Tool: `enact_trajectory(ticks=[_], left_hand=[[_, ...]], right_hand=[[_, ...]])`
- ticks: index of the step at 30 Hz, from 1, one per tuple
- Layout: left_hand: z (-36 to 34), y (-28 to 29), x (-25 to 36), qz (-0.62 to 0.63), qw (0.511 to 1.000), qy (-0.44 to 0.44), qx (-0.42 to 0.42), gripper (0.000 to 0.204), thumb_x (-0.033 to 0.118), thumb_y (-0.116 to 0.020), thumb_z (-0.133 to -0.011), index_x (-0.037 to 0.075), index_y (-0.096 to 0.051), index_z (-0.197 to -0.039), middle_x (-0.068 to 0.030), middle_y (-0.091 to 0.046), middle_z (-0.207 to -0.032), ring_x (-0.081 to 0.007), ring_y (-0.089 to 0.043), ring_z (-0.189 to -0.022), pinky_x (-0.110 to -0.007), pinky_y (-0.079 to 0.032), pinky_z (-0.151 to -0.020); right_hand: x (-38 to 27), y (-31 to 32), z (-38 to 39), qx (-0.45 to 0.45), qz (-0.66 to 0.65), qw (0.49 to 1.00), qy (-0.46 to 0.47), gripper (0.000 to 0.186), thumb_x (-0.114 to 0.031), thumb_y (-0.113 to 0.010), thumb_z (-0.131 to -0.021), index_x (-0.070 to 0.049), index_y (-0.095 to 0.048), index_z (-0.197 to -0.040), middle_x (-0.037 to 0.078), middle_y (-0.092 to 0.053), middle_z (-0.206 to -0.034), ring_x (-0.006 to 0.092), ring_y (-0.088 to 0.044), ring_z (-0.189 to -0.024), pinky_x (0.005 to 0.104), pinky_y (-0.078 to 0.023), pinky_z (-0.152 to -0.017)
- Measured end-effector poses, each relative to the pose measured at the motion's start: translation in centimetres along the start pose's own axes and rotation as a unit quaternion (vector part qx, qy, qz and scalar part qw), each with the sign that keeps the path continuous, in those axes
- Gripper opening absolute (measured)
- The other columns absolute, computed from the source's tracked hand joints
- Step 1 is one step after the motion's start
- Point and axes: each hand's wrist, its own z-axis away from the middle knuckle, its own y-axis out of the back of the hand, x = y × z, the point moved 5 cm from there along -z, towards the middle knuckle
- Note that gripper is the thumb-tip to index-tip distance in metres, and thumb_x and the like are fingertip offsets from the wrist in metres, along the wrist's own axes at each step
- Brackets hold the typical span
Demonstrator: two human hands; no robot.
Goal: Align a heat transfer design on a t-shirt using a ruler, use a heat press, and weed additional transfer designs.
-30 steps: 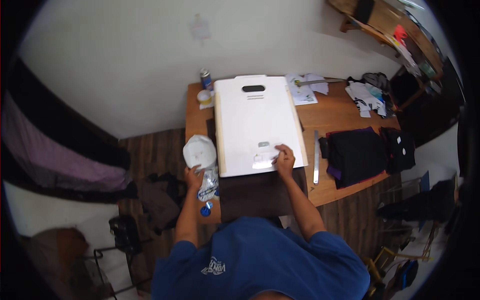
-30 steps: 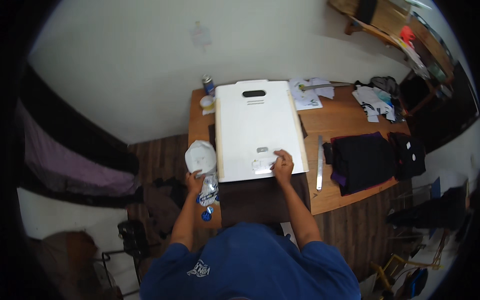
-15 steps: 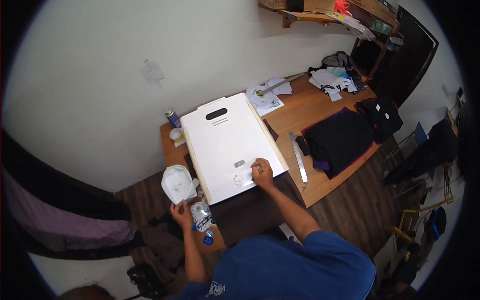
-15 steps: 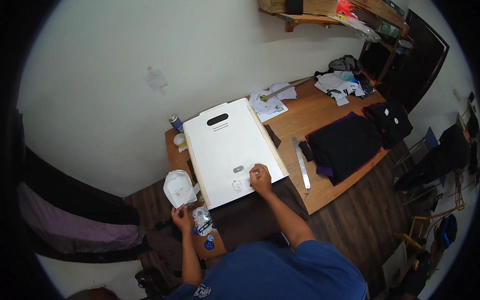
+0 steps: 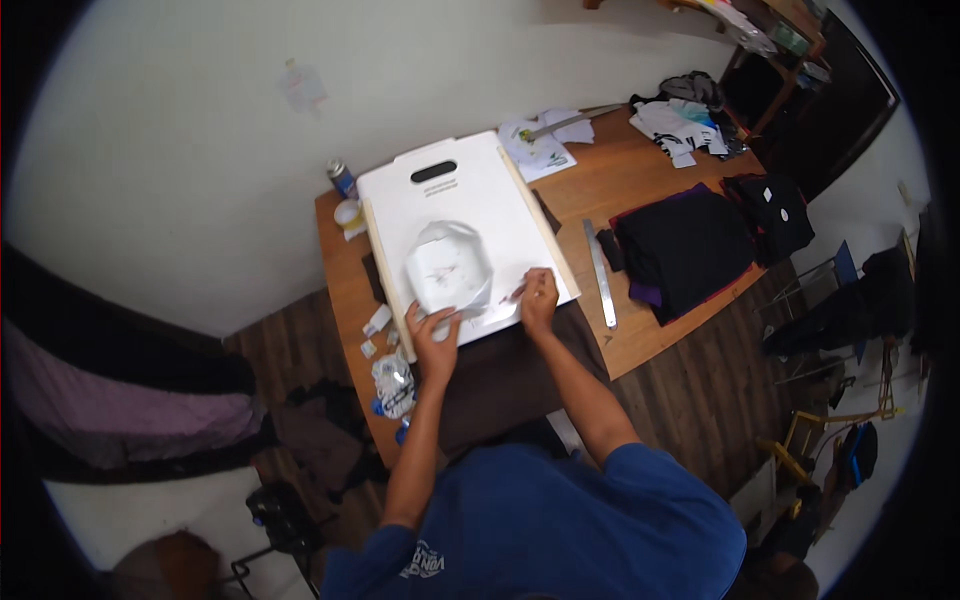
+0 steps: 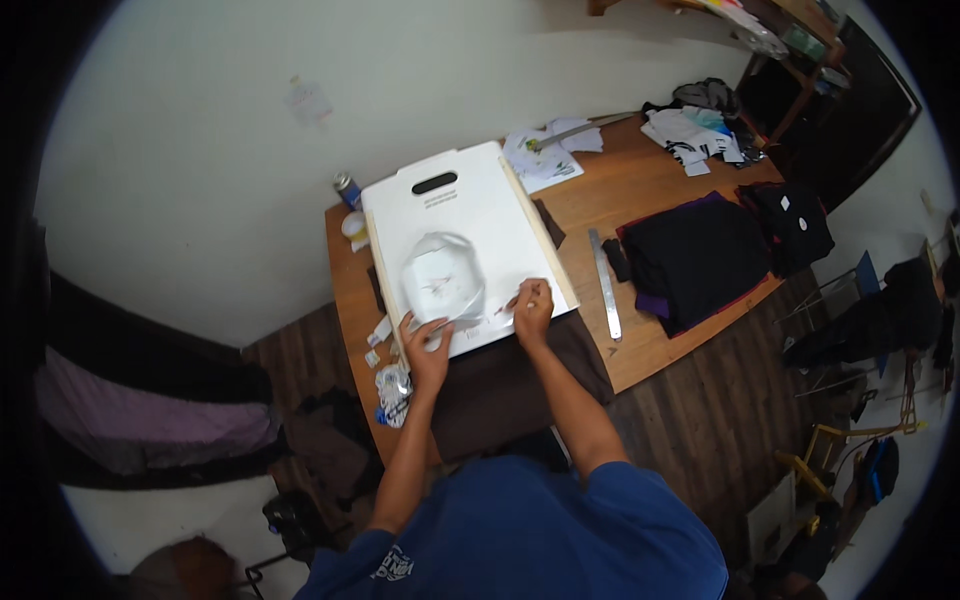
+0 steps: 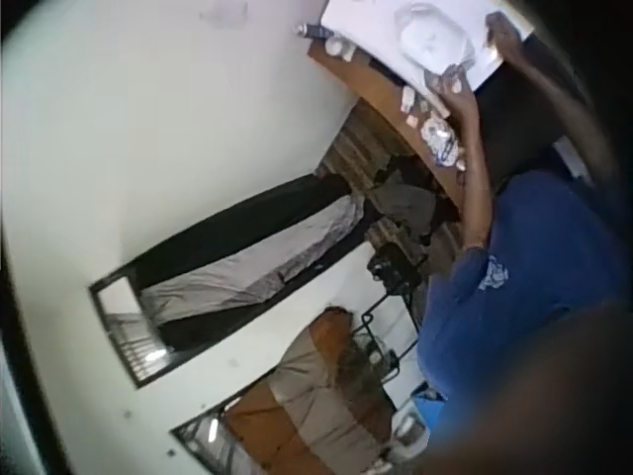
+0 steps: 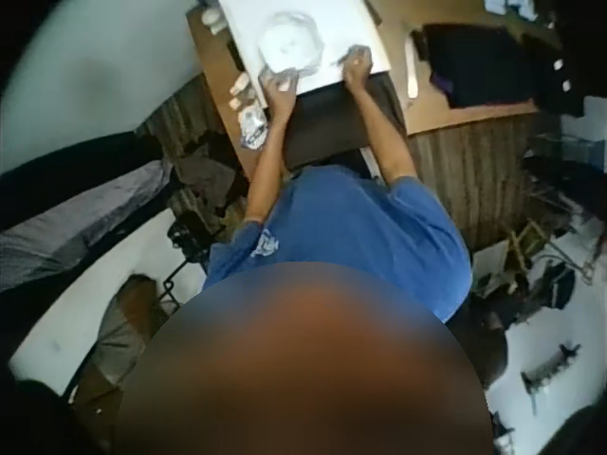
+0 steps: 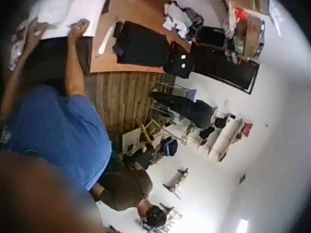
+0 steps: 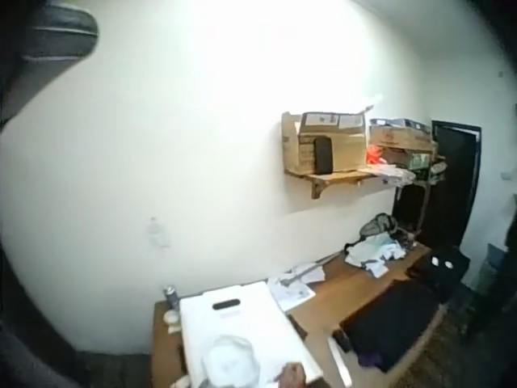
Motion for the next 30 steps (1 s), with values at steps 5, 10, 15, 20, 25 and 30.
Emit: enact_trajectory(ticks=[5, 10, 15, 20, 25, 30], left_hand=[[2.5, -1.8, 4.3, -0.167, 0.985, -0.017, -0.046, 0.07, 0.032, -0.087, -0.081, 0.017, -0.056, -0.143, -0.0182, -0.037, -0.153, -0.0392, -0.047, -0.135, -0.05, -0.041, -0.108], [5.4, 3.1, 5.2, -0.181, 0.982, -0.003, -0.053, 0.077, 0.042, -0.09, -0.074, 0.017, -0.059, -0.139, -0.0118, -0.048, -0.141, -0.0329, -0.051, -0.13, -0.05, -0.036, -0.108], [9.7, 8.6, -2.6, -0.122, 0.982, 0.121, 0.084, 0.037, 0.011, -0.078, -0.084, 0.007, -0.067, -0.12, -0.0126, -0.064, -0.107, -0.0305, -0.064, -0.092, -0.038, -0.052, -0.077], [10.8, 8.5, -4.6, -0.185, 0.97, 0.153, -0.036, 0.036, 0.01, -0.075, -0.085, 0.006, -0.068, -0.12, -0.0132, -0.062, -0.109, -0.0326, -0.06, -0.104, -0.042, -0.048, -0.091], [10.5, 7.4, -4.7, -0.269, 0.944, 0.144, -0.124, 0.027, 0.013, -0.072, -0.09, 0.007, -0.071, -0.117, -0.0091, -0.062, -0.113, -0.0312, -0.055, -0.118, -0.042, -0.043, -0.102], [9.8, 7.2, -2.6, -0.299, 0.94, 0.127, -0.106, 0.026, 0.014, -0.072, -0.091, 0.008, -0.07, -0.116, -0.0087, -0.063, -0.111, -0.0308, -0.056, -0.116, -0.044, -0.042, -0.101]], right_hand=[[-3.5, 1.2, -2.0, 0.018, 0.083, 0.996, 0.018, 0.039, -0.013, -0.047, -0.106, 0.004, -0.06, -0.073, 0.01, -0.056, -0.092, 0.0215, -0.057, -0.085, 0.0328, -0.046, -0.084], [-4.5, 3.9, -3.8, -0.011, 0.159, 0.987, 0.013, 0.038, -0.021, -0.044, -0.11, 0.0, -0.057, -0.081, 0.008, -0.056, -0.086, 0.0196, -0.056, -0.085, 0.0328, -0.044, -0.083], [-5.4, 4.9, -5.0, -0.041, 0.193, 0.979, 0.045, 0.041, -0.021, -0.048, -0.108, 0.004, -0.06, -0.078, 0.009, -0.054, -0.086, 0.0186, -0.053, -0.079, 0.0333, -0.043, -0.075], [-5.2, 5.8, -6.2, -0.053, 0.224, 0.971, 0.056, 0.04, -0.021, -0.053, -0.106, 0.004, -0.064, -0.077, 0.006, -0.051, -0.087, 0.0159, -0.048, -0.074, 0.0319, -0.039, -0.068], [-5.0, 6.2, -7.1, -0.06, 0.237, 0.967, 0.076, 0.042, -0.024, -0.056, -0.106, 0.002, -0.064, -0.075, 0.004, -0.048, -0.085, 0.0133, -0.045, -0.072, 0.0307, -0.038, -0.067], [-4.5, 6.5, -8.0, -0.057, 0.253, 0.964, 0.061, 0.04, -0.023, -0.057, -0.105, 0.003, -0.064, -0.075, 0.007, -0.05, -0.087, 0.0174, -0.051, -0.075, 0.0335, -0.042, -0.068]])
